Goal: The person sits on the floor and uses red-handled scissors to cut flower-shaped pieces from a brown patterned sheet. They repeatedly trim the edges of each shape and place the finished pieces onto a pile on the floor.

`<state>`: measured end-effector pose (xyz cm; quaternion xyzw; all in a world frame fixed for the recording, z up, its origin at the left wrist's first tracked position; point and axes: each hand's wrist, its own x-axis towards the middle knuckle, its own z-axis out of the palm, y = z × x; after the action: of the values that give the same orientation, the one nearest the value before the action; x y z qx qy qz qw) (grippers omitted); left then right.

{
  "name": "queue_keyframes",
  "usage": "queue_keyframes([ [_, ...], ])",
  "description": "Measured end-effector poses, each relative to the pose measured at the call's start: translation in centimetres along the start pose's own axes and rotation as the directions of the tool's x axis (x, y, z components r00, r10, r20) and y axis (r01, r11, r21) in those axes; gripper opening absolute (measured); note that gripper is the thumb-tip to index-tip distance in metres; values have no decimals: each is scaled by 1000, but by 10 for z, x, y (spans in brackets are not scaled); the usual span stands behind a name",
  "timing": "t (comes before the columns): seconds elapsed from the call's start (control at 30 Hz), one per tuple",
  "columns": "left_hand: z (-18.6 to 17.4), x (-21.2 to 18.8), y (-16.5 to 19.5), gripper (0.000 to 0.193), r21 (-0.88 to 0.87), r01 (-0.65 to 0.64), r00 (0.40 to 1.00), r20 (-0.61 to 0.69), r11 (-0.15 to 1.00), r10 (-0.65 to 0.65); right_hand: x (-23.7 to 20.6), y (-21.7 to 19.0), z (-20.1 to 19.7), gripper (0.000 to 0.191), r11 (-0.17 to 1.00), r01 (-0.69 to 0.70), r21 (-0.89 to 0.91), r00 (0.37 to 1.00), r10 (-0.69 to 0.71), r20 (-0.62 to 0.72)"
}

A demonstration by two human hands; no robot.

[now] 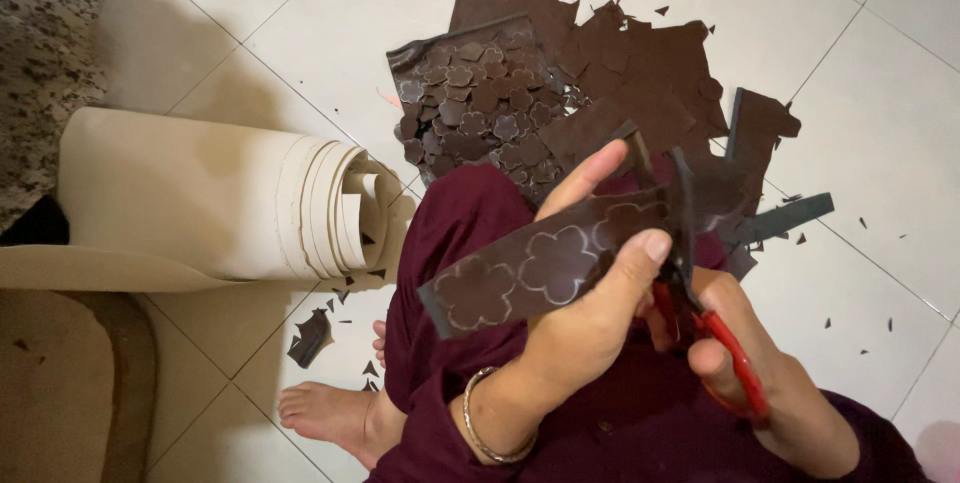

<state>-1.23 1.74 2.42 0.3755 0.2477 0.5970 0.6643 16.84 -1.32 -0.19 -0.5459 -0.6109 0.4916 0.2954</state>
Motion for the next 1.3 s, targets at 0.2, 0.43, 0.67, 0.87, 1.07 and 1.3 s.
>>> queue_keyframes([
  [0.2, -1, 2, 3, 68, -47, 16, 1000, 24, 999, -15, 1, -3, 3, 110, 996, -33, 85, 999, 32, 11],
  [0.43, 0, 7, 2, 72, -70, -18, 999, 30, 997, 20, -1, 4, 7, 110, 996, -38, 81, 999, 37, 16],
  [0.67, -3, 4, -2, 75, -151, -26, 986, 158, 988, 50, -2, 6, 8, 109, 999, 27, 20, 999, -28, 24],
  [0.87, -2, 4, -6, 70, -148, -37, 986, 157, 988, 60, -3, 11, 9, 105, 999, 37, -26, 999, -38, -15],
  [1.07, -1, 7, -6, 72, -183, -25, 987, 152, 983, 53, 0, 25, 7, 102, 1000, 13, -2, 999, -13, -41],
  [1.3, -3, 8, -10, 71, -210, -20, 986, 158, 978, 54, -3, 41, 8, 98, 996, -17, 89, 999, 21, -38],
])
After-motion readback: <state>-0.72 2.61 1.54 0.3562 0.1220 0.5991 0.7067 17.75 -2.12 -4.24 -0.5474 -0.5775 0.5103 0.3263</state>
